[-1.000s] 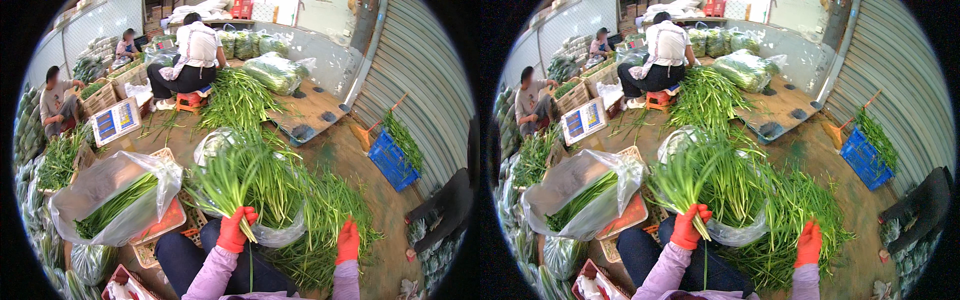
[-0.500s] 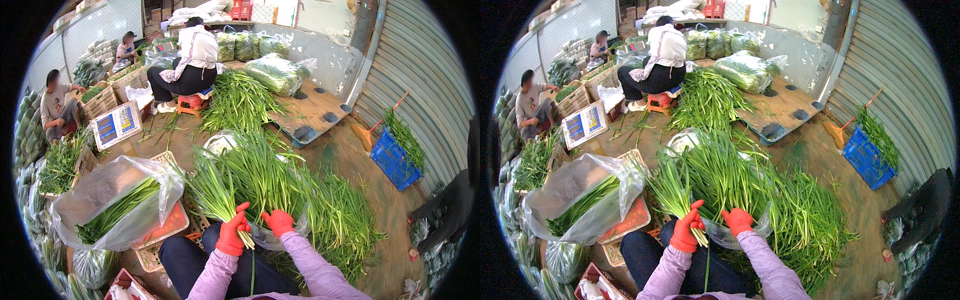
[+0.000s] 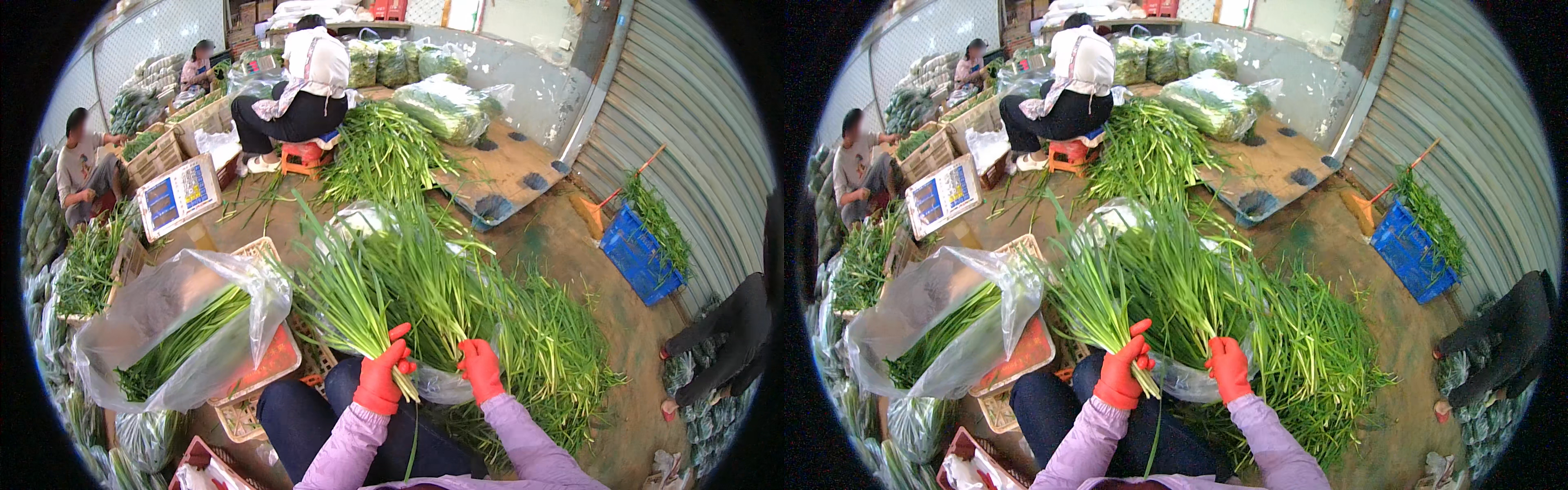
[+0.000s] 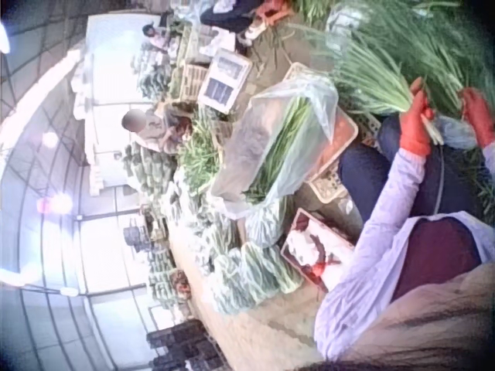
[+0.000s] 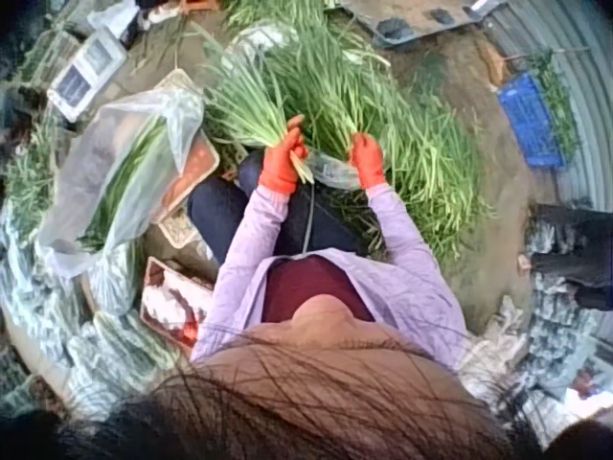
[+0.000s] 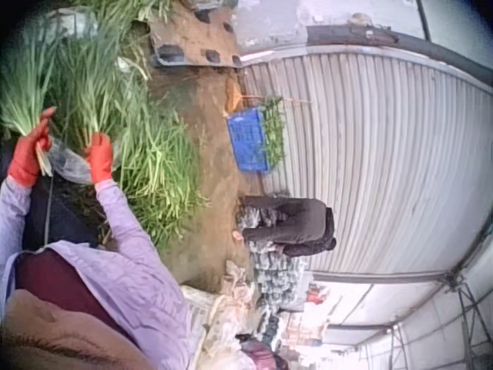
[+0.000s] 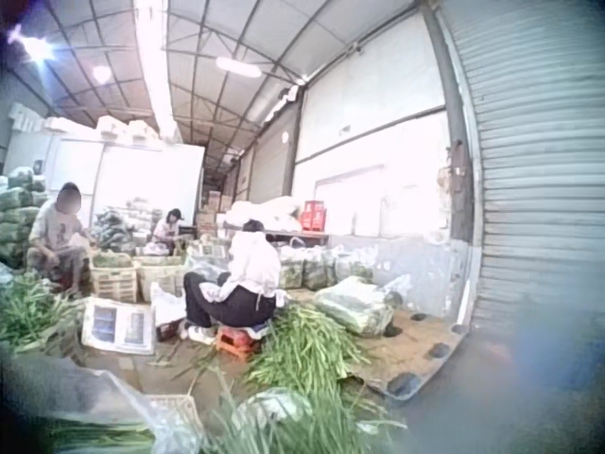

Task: The person sorts bunches of green leafy vegetables by hand and places them into clear plastic bags.

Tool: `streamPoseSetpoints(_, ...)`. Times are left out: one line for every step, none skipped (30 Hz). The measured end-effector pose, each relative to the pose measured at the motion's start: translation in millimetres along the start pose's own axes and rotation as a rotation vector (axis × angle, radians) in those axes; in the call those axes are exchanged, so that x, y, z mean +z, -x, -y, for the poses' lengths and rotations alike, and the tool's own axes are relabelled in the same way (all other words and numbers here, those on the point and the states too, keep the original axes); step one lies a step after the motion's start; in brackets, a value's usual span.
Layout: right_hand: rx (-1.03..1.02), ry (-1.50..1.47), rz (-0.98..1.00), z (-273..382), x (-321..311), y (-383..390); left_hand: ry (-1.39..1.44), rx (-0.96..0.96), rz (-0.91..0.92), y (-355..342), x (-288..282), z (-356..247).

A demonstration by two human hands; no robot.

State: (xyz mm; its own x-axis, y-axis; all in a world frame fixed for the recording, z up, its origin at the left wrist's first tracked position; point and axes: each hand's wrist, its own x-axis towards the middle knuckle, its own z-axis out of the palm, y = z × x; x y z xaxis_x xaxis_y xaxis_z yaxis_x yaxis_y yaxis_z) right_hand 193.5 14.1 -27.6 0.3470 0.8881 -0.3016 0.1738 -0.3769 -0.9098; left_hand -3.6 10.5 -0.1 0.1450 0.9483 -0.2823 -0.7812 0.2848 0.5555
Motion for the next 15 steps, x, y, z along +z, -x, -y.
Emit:
streamPoseSetpoints(-0.031,-0.017,-0.006,-2,-7,3,-0.022,-0.009,-0.01,2,3,1)
streamPoseSetpoints(-0.035,-0.011,-0.012,-2,-11,4,-0.044,-0.017,-0.021,3,5,2)
streamPoseSetpoints(-0.063,-0.043,-0.016,-1,-15,6,-0.018,-0.013,-0.006,1,5,4)
streamPoseSetpoints(-0.089,-0.085,-0.015,2,-13,11,-0.021,-0.011,-0.004,1,5,3)
streamPoseSetpoints(-0.133,-0.125,-0.003,4,-10,17,-0.014,-0.006,0.0,2,6,2)
streamPoseSetpoints(-0.135,-0.127,-0.002,5,-9,21,-0.007,-0.001,0.003,3,6,2)
streamPoseSetpoints(-0.167,-0.152,0.004,5,-8,25,-0.009,0.006,0.001,3,5,1)
streamPoseSetpoints(-0.197,-0.177,0.01,6,-6,29,-0.007,0.011,0.012,3,4,2)
streamPoseSetpoints(-0.2,-0.199,0.008,10,-3,32,-0.005,0.017,0.023,3,3,2)
streamPoseSetpoints(-0.202,-0.2,0.005,6,-1,33,-0.006,0.017,0.026,3,5,3)
streamPoseSetpoints(-0.303,-0.218,-0.037,-2,3,35,-0.047,0.003,0.0,3,7,4)
streamPoseSetpoints(-0.404,-0.237,-0.08,-6,8,36,-0.087,-0.011,-0.027,3,9,4)
streamPoseSetpoints(-0.441,-0.215,-0.094,-3,12,42,-0.1,-0.019,-0.047,3,11,5)
streamPoseSetpoints(-0.443,-0.215,-0.097,-6,13,40,-0.1,-0.02,-0.044,3,12,5)
streamPoseSetpoints(-0.465,-0.138,-0.03,-12,13,35,-0.099,-0.004,-0.06,3,13,6)
